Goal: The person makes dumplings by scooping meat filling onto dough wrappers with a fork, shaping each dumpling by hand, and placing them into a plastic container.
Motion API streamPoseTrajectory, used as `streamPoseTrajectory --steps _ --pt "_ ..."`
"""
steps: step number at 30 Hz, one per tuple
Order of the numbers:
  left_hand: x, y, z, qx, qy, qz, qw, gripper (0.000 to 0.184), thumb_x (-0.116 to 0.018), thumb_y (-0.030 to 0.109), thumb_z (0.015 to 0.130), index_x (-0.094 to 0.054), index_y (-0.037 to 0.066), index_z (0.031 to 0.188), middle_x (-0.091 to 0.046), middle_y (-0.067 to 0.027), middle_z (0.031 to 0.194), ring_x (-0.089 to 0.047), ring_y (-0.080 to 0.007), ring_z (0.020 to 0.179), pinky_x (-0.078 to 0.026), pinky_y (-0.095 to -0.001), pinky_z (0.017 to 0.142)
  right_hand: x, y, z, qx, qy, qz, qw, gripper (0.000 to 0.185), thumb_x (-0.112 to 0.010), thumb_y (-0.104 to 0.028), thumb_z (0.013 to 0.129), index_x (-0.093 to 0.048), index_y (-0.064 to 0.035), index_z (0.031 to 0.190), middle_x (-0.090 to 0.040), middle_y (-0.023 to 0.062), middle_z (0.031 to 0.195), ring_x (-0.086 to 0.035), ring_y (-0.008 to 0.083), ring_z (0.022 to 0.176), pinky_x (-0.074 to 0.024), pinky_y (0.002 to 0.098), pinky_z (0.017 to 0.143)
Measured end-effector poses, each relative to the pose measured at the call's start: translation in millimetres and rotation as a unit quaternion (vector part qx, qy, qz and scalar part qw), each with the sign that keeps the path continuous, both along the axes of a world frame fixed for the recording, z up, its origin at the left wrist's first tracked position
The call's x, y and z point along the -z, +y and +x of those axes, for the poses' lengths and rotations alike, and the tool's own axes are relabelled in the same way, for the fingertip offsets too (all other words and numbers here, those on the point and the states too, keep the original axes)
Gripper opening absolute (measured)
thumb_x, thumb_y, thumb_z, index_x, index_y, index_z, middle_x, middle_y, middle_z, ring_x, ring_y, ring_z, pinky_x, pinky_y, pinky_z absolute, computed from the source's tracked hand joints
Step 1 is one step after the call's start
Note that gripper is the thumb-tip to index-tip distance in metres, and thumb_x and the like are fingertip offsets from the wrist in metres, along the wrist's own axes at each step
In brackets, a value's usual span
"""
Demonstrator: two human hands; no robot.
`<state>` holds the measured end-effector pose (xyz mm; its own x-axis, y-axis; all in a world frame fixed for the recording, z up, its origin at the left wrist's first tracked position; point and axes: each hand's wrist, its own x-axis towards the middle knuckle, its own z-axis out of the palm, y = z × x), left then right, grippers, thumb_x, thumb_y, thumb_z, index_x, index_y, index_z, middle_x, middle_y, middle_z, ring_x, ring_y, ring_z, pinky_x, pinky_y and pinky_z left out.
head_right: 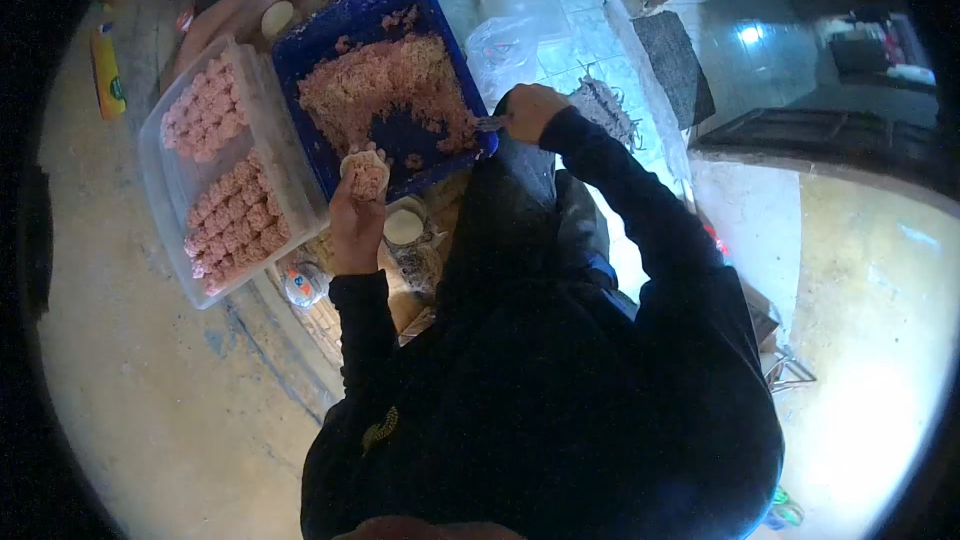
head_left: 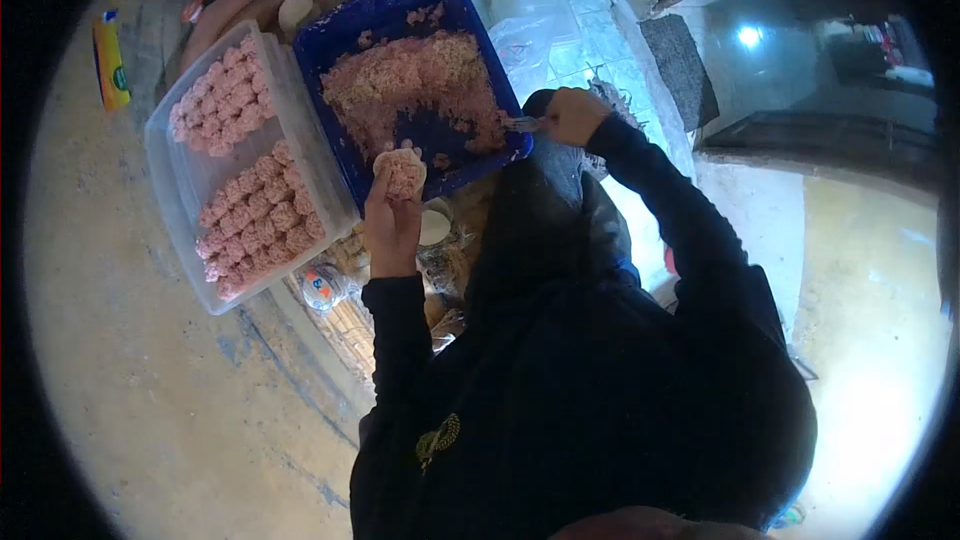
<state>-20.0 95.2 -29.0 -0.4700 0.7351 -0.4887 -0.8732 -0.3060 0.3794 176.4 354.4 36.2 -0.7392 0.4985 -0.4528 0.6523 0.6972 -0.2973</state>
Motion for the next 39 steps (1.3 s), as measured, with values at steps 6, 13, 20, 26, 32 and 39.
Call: streamPoseTrajectory --steps 6,13,20,26,32,39 --pt "-3.5 -2.7 6.8 0.041 0.014 -0.002 0.999 0.04 -0.05 0.022 0.107 -0.047 -0.003 0.139 -0.054 -0.0178 0.141 -0.053 -0.029 0.132 -0.044 -0.0403 0.113 -35.4 6.4 10.4 0.033 -0.035 0.168 0.985 0.027 -0.069 -0.031 0.083 -0.074 -0.0036 0.084 -0.069 0.022 0.078 -0.07 0.038 0.078 -0.0541 0.0492 0.07" --pt "-51.4 23.6 24.3 0.059 0.011 0.048 0.997 0.042 -0.054 0.025 0.105 -0.049 0.0 0.138 -0.055 -0.0186 0.141 -0.053 -0.0273 0.133 -0.042 -0.0407 0.115 -34.2 -72.4 -32.3 -0.058 0.332 -0.092 0.937 0.023 -0.068 -0.021 0.091 -0.073 -0.0016 0.079 -0.068 0.0185 0.072 -0.066 0.0332 0.064 -0.049 0.0442 0.06" --pt "-41.6 3.5 17.5 0.086 0.08 -0.002 0.993 0.045 -0.058 0.026 0.102 -0.05 0.0 0.138 -0.055 -0.0197 0.141 -0.056 -0.028 0.129 -0.048 -0.0391 0.109 -56.0 -69.7 -34.2 -0.032 0.239 -0.049 0.969 0.028 -0.068 -0.024 0.093 -0.073 -0.0015 0.076 -0.066 0.0165 0.067 -0.064 0.03 0.059 -0.0473 0.0403 0.057" --pt "-58.2 11.2 13.9 0.09 0.075 0.047 0.992 0.044 -0.049 0.025 0.107 -0.048 -0.004 0.14 -0.057 -0.0192 0.14 -0.057 -0.0277 0.129 -0.05 -0.0349 0.104 -40.3 -67.4 -46.1 -0.04 0.182 -0.207 0.96 0.029 -0.067 -0.024 0.093 -0.072 -0.0012 0.075 -0.066 0.0165 0.066 -0.064 0.0321 0.059 -0.0482 0.0415 0.058" --pt "-40.7 7.2 11.1 0.082 0.042 0.048 0.995 0.045 -0.051 0.026 0.106 -0.046 -0.001 0.141 -0.054 -0.0201 0.142 -0.054 -0.0311 0.131 -0.041 -0.0437 0.115 -29.6 -90.1 -44.2 -0.061 0.331 -0.111 0.935 0.03 -0.068 -0.025 0.093 -0.071 -0.0004 0.075 -0.068 0.0152 0.068 -0.065 0.032 0.06 -0.0492 0.041 0.059" --pt "-56.7 5.6 9.3 0.071 0.034 0.048 0.996 0.04 -0.048 0.02 0.107 -0.048 0.0 0.141 -0.055 -0.0191 0.141 -0.054 -0.0307 0.132 -0.047 -0.0386 0.108 -56.2 -88.5 -40.9 -0.026 0.226 -0.115 0.967 0.027 -0.069 -0.023 0.094 -0.071 0.0007 0.08 -0.068 0.0154 0.07 -0.066 0.0311 0.063 -0.0503 0.0403 0.06"
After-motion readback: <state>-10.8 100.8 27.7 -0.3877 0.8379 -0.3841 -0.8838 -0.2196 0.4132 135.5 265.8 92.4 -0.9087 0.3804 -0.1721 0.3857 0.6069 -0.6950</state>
